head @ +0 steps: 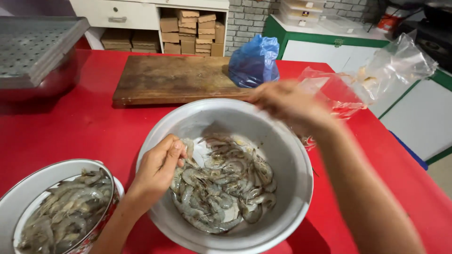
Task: Peeling raw shrimp and placing the cleaned meat into a separate bowl
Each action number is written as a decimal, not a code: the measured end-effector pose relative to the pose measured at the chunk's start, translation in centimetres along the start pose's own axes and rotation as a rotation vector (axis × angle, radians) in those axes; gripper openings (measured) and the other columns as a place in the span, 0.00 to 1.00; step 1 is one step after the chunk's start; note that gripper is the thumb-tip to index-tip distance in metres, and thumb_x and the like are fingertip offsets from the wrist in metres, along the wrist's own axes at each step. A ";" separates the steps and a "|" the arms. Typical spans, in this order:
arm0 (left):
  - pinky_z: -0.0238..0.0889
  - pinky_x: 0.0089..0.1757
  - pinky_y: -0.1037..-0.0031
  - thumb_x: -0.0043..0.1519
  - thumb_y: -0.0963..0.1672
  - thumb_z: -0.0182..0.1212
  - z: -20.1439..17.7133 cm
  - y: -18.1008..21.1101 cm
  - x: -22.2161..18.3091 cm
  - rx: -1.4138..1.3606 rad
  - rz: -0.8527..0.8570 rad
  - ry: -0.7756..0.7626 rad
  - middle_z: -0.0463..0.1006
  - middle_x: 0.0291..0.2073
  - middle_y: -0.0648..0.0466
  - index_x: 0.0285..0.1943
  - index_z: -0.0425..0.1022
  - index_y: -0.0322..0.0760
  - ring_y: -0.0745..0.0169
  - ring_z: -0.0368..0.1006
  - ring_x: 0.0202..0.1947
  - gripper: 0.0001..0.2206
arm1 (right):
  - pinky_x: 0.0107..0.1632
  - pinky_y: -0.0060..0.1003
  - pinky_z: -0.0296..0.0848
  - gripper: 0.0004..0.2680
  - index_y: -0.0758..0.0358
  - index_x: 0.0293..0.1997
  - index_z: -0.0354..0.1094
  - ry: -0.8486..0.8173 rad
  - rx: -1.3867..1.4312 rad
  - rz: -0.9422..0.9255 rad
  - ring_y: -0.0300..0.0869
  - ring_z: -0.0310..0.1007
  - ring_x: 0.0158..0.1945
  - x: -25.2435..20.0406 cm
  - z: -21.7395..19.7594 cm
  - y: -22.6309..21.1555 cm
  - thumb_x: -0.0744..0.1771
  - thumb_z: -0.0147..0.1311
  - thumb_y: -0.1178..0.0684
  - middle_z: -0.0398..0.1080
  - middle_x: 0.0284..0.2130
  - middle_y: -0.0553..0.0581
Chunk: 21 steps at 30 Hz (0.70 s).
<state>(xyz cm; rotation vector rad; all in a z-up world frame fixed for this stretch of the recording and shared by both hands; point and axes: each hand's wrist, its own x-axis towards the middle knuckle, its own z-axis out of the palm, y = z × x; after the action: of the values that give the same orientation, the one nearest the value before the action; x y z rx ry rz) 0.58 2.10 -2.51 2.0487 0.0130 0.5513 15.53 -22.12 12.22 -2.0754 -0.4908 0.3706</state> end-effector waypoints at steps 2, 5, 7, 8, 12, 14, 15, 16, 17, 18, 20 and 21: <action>0.64 0.39 0.77 0.72 0.48 0.42 -0.7 1.2 -0.5 -0.032 0.019 0.011 0.75 0.30 0.59 0.34 0.70 0.41 0.70 0.73 0.30 0.16 | 0.35 0.28 0.63 0.10 0.59 0.47 0.75 0.123 -0.042 -0.109 0.35 0.66 0.33 1.5 -4.8 1.5 0.72 0.46 0.50 0.74 0.35 0.52; 0.63 0.41 0.77 0.72 0.49 0.41 -2.3 2.1 -1.1 -0.094 0.068 0.046 0.73 0.29 0.57 0.35 0.69 0.39 0.69 0.72 0.32 0.17 | 0.31 0.29 0.62 0.08 0.60 0.43 0.75 0.369 -0.272 -0.302 0.35 0.65 0.28 2.6 -10.9 3.6 0.74 0.49 0.52 0.73 0.29 0.52; 0.62 0.41 0.78 0.72 0.51 0.40 -4.2 2.2 -2.2 -0.114 0.076 0.089 0.73 0.28 0.56 0.35 0.68 0.38 0.68 0.72 0.32 0.18 | 0.29 0.33 0.66 0.06 0.63 0.43 0.74 0.464 -0.456 -0.399 0.38 0.67 0.27 4.1 -14.0 6.7 0.74 0.51 0.56 0.73 0.28 0.56; 0.63 0.41 0.79 0.73 0.49 0.42 -5.3 2.4 -2.5 -0.150 0.099 0.134 0.74 0.30 0.55 0.37 0.70 0.37 0.69 0.72 0.33 0.16 | 0.26 0.34 0.62 0.07 0.61 0.39 0.76 0.431 -0.600 -0.357 0.38 0.65 0.24 5.4 -15.7 9.0 0.73 0.53 0.54 0.72 0.24 0.55; 0.67 0.46 0.76 0.74 0.45 0.41 -10.1 3.8 -5.0 -0.084 0.117 0.229 0.76 0.37 0.52 0.39 0.69 0.35 0.65 0.74 0.37 0.13 | 0.25 0.33 0.53 0.07 0.66 0.49 0.80 0.239 -0.577 -0.406 0.35 0.53 0.23 13.0 -22.4 21.4 0.70 0.53 0.63 0.72 0.21 0.60; 0.68 0.44 0.78 0.74 0.45 0.43 -12.1 3.0 -6.4 -0.006 0.005 0.266 0.76 0.35 0.54 0.39 0.69 0.36 0.68 0.75 0.36 0.13 | 0.26 0.32 0.53 0.05 0.66 0.47 0.76 0.251 -0.487 -0.403 0.38 0.55 0.24 15.6 -24.2 25.3 0.69 0.53 0.65 0.70 0.23 0.61; 0.68 0.41 0.80 0.74 0.46 0.45 -13.1 2.7 -7.0 0.062 -0.098 0.292 0.76 0.33 0.57 0.38 0.70 0.37 0.71 0.77 0.35 0.13 | 0.27 0.31 0.53 0.04 0.67 0.45 0.72 0.276 -0.401 -0.389 0.40 0.58 0.25 16.9 -25.1 27.3 0.69 0.54 0.66 0.68 0.25 0.61; 0.68 0.41 0.80 0.74 0.46 0.45 -13.6 3.1 -7.6 0.065 -0.101 0.293 0.76 0.33 0.57 0.38 0.70 0.37 0.71 0.77 0.35 0.13 | 0.27 0.31 0.53 0.04 0.67 0.45 0.72 0.272 -0.399 -0.390 0.40 0.58 0.25 17.5 -25.5 28.2 0.69 0.54 0.66 0.68 0.25 0.61; 0.63 0.38 0.76 0.74 0.47 0.46 -14.0 3.6 -8.2 0.233 -0.180 0.291 0.75 0.29 0.58 0.35 0.70 0.37 0.68 0.71 0.31 0.15 | 0.31 0.36 0.58 0.07 0.70 0.50 0.72 0.300 -0.443 -0.424 0.45 0.62 0.29 18.2 -26.0 29.1 0.68 0.56 0.68 0.68 0.31 0.65; 0.57 0.35 0.72 0.73 0.48 0.47 -14.5 3.9 -8.7 0.400 -0.258 0.283 0.73 0.24 0.58 0.32 0.71 0.38 0.65 0.66 0.27 0.17 | 0.35 0.42 0.63 0.10 0.73 0.55 0.72 0.329 -0.487 -0.454 0.51 0.66 0.34 18.6 -26.5 30.0 0.67 0.59 0.69 0.69 0.36 0.69; 0.57 0.36 0.64 0.71 0.48 0.47 -14.9 2.9 -9.3 0.583 -0.328 0.231 0.76 0.28 0.53 0.33 0.72 0.39 0.53 0.69 0.31 0.15 | 0.31 0.38 0.57 0.08 0.73 0.53 0.72 0.307 -0.483 -0.468 0.47 0.61 0.30 14.7 -23.5 26.1 0.69 0.54 0.69 0.68 0.34 0.67; 0.57 0.37 0.55 0.68 0.48 0.48 -15.2 2.4 -9.6 0.764 -0.395 0.179 0.80 0.32 0.49 0.35 0.73 0.39 0.40 0.71 0.34 0.14 | 0.27 0.35 0.50 0.07 0.72 0.52 0.72 0.286 -0.479 -0.485 0.43 0.56 0.25 12.8 -22.1 24.1 0.71 0.50 0.68 0.67 0.32 0.65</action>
<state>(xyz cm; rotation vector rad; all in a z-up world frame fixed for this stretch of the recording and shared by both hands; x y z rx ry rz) -14.40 11.10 2.23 2.6172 0.8292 0.5194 41.27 -43.76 2.05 -2.3140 -0.9467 -0.3594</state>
